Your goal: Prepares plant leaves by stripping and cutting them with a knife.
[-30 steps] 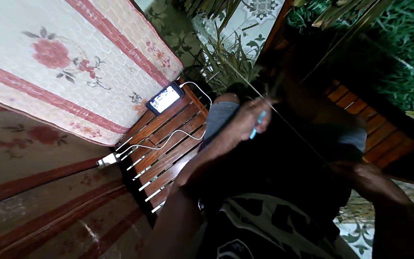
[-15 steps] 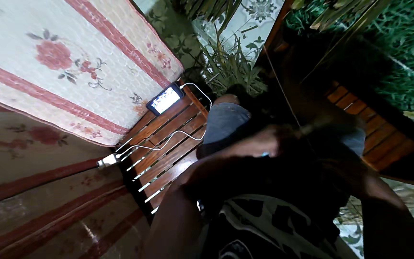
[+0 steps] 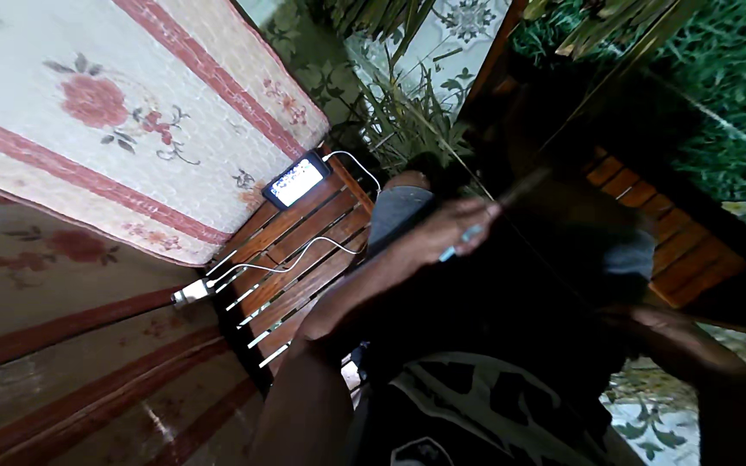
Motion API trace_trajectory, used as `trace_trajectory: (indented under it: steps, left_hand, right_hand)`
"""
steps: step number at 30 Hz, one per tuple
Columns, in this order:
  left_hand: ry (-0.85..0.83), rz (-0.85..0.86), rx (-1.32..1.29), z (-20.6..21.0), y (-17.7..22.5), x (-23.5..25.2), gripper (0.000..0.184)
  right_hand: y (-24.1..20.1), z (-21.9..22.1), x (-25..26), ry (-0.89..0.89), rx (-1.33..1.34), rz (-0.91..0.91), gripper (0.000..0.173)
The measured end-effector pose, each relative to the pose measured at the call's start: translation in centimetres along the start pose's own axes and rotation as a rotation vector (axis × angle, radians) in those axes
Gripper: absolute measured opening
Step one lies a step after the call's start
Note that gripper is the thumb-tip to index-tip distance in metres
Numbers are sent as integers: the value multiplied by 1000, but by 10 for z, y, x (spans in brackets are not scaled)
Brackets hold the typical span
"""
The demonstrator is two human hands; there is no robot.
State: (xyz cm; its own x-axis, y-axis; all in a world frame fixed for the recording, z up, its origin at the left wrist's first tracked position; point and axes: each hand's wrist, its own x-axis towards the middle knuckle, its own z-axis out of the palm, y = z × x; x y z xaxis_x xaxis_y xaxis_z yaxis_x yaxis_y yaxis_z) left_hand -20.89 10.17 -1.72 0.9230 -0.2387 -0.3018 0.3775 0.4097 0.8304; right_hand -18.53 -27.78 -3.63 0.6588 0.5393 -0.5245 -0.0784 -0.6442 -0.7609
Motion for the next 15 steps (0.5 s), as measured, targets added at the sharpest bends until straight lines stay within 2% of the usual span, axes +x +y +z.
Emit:
trace_trajectory:
  steps: [3, 6, 9, 12, 14, 15]
  left_hand:
    - [131, 307, -197, -60, 42, -7, 36]
    - [203, 449, -252, -91, 60, -15, 39]
    - [227, 390, -234, -68, 33, -8, 40]
    - [381, 356, -265, -34, -10, 6, 37]
    - [384, 300, -223, -6, -42, 9, 31]
    - [322, 228, -154, 12, -56, 8, 26]
  right_hand:
    - [20, -21, -20, -100, -150, 323, 27]
    - [30, -27, -28, -128, -205, 364, 29]
    - [25, -19, -27, -25, -57, 250, 27]
    - [41, -4, -10, 137, 171, 85, 26]
    - [28, 0, 1, 195, 137, 78, 29]
    - [17, 4, 6, 215, 104, 60, 30]
